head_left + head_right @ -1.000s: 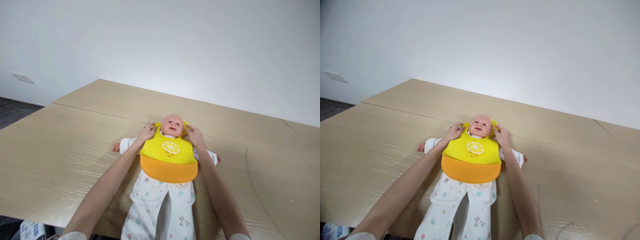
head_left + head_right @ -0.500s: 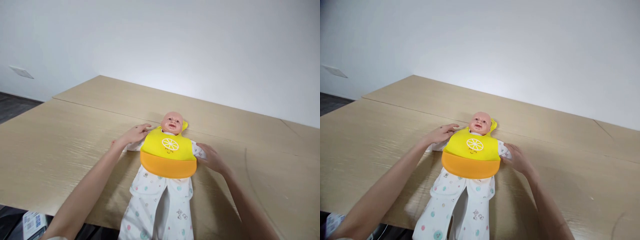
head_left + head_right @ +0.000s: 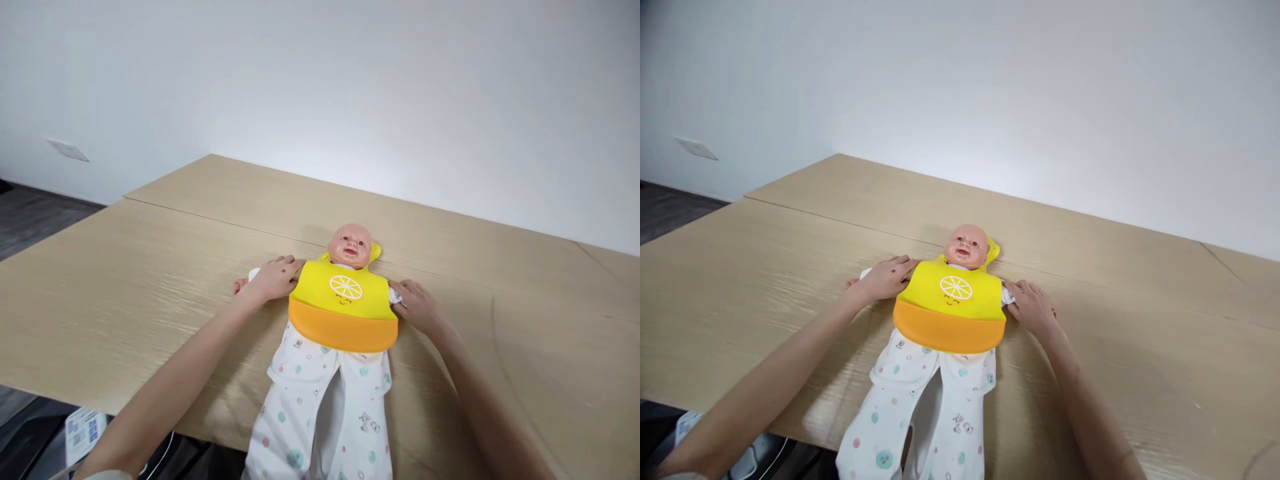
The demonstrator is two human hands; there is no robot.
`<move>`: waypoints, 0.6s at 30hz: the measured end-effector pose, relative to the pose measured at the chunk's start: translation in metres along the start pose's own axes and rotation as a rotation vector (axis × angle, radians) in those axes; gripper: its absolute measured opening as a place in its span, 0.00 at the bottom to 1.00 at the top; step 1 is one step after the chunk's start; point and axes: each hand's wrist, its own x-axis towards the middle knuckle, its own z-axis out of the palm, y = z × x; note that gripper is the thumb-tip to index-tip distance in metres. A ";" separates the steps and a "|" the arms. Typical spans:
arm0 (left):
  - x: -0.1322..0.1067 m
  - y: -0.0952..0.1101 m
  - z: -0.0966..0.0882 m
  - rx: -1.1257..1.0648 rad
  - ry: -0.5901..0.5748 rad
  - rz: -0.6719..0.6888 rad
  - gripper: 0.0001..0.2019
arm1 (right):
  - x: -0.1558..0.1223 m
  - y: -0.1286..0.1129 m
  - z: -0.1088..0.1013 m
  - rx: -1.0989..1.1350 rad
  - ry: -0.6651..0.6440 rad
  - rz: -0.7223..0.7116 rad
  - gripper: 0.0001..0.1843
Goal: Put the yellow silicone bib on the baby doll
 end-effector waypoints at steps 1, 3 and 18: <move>0.001 0.000 0.001 0.016 0.018 -0.003 0.24 | 0.001 0.001 0.000 -0.005 -0.002 0.003 0.25; 0.003 -0.001 0.001 0.034 0.053 -0.009 0.24 | 0.004 0.003 -0.001 -0.010 -0.009 0.006 0.25; 0.020 -0.007 0.007 0.078 0.181 -0.067 0.20 | 0.028 0.014 -0.003 -0.031 0.023 -0.004 0.25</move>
